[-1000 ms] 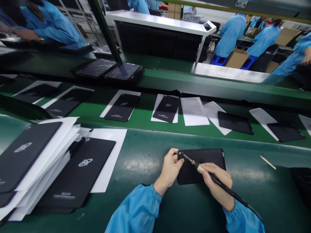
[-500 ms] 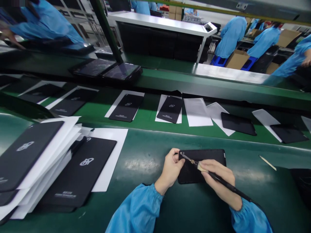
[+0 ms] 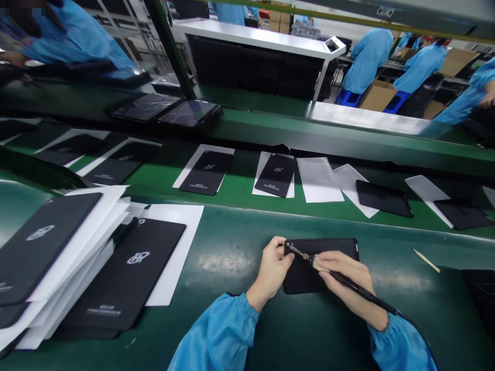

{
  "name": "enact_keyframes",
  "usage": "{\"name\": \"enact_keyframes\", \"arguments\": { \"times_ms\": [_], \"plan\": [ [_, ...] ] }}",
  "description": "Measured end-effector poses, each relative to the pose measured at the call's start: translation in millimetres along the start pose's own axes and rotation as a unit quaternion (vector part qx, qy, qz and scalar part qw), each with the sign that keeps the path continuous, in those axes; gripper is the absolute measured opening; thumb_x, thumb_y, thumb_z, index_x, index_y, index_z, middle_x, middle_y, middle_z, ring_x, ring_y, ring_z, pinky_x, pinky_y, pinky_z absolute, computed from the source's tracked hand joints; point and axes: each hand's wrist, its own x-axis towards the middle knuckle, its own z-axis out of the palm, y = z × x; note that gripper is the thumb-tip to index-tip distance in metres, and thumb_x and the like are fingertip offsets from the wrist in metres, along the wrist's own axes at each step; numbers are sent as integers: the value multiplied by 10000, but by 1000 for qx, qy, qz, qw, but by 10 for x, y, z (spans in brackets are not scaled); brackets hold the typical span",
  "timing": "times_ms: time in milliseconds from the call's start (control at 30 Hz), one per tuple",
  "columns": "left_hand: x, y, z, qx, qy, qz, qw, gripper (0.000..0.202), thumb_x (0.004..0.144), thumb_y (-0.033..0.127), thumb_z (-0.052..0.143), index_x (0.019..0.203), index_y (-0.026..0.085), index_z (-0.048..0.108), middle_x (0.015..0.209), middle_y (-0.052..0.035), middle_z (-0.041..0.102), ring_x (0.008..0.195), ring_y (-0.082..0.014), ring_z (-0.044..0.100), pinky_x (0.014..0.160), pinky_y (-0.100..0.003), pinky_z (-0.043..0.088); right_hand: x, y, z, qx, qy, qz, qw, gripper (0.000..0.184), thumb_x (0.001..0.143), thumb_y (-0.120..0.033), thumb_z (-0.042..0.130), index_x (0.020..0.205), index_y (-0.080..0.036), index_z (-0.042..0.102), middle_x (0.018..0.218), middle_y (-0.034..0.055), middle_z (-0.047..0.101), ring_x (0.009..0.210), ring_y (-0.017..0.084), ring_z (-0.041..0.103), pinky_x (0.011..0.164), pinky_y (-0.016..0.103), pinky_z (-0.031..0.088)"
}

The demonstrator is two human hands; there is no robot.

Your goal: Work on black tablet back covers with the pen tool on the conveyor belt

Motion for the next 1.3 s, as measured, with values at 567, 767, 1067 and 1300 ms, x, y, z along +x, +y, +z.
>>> {"name": "enact_keyframes", "arguments": {
  "times_ms": [567,767,1067,1300],
  "plan": [
    [98,12,-6,-39,-5,24,999,372,768,324,747,1063,196,560,1012,-93,765,886,-234,743,799,-339,550,422,877,-243,-255,108,21,960,268,980,-347,530,893,-196,734,826,40,734,708,171,697,712,267,546],
    [142,-9,-9,-21,22,17,999,316,717,231,710,995,196,563,1078,-122,733,894,-239,739,806,-362,544,1229,1171,-729,-316,237,69,916,373,948,-435,462,974,-126,671,805,84,696,724,231,656,745,343,498],
    [149,-87,1,-31,20,36,999,229,711,145,674,918,193,588,1014,-94,724,830,-200,718,765,-324,515,1959,1131,500,-308,105,59,944,387,914,-479,527,1155,-185,603,1172,135,676,1087,276,624,951,409,468],
    [190,-160,-14,-20,11,74,997,230,689,37,590,864,181,625,938,-74,727,784,-172,678,755,-300,499,2241,1038,1312,-333,51,131,932,446,893,-529,590,1151,-168,546,1406,231,503,1389,428,352,1049,667,260]
  ]
}}
